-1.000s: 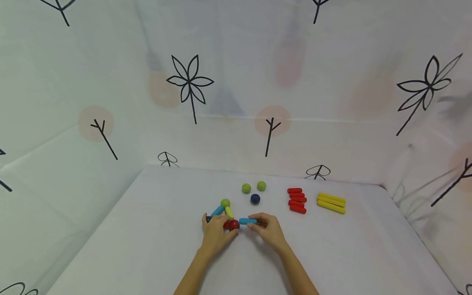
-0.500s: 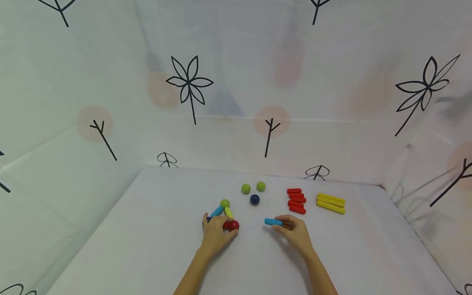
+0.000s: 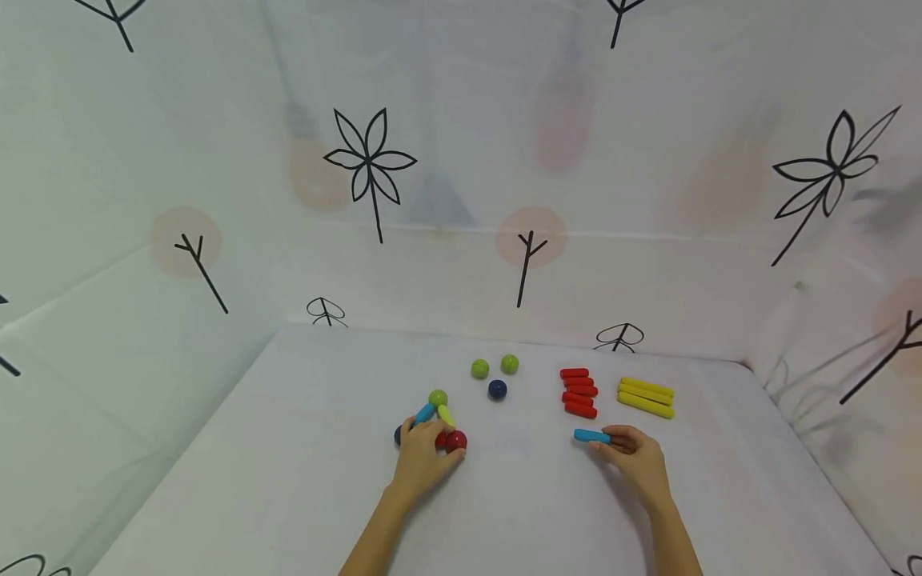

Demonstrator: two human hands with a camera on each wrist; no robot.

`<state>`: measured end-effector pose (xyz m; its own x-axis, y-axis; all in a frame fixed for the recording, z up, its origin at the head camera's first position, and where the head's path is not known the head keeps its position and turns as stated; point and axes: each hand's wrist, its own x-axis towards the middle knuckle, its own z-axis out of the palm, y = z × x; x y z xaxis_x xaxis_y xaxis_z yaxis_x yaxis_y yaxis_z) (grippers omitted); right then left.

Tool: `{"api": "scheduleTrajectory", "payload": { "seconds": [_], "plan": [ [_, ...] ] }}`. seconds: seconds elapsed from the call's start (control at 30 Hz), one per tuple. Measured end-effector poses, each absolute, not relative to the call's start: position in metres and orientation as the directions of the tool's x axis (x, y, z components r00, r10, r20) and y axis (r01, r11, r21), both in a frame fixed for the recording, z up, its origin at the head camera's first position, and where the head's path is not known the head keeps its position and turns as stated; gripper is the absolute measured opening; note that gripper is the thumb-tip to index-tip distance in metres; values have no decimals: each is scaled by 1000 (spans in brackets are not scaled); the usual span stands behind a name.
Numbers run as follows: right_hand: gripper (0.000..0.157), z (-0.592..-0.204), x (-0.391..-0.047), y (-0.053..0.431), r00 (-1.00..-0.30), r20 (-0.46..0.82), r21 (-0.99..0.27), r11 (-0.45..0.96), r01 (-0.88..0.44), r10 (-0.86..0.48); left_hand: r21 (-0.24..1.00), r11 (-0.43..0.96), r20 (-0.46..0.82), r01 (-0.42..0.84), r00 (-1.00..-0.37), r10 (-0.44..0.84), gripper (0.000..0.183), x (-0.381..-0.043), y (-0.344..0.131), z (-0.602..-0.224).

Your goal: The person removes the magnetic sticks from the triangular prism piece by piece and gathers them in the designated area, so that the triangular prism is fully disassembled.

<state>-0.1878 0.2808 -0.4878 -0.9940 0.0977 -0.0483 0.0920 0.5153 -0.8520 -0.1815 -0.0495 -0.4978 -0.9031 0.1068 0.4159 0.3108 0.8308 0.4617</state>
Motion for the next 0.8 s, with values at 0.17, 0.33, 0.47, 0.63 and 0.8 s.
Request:
{"api": "scheduleTrajectory", "payload": {
  "seconds": [0.17, 0.33, 0.47, 0.63, 0.8],
  "plan": [
    [56, -489, -192, 285, -986, -87, -825, 545, 151, 140, 468, 825, 428, 317, -898, 103, 29, -181, -50, -497],
    [51, -488, -197, 284, -987, -66, -793, 593, 142, 149, 474, 822, 425, 317, -899, 102, 29, -180, -51, -497],
    [46, -487, -202, 283, -993, -24, -740, 666, 97, 118, 457, 831, 424, 318, -899, 110, 30, -180, -51, -498],
    [41, -487, -208, 281, -997, -20, -708, 703, 67, 75, 455, 836, 411, 307, -905, 109, 30, -180, -51, -498],
    [35, -487, -214, 281, -997, -31, -718, 692, 73, 74, 465, 833, 401, 300, -910, 103, 30, -181, -50, -498]
  ]
}}
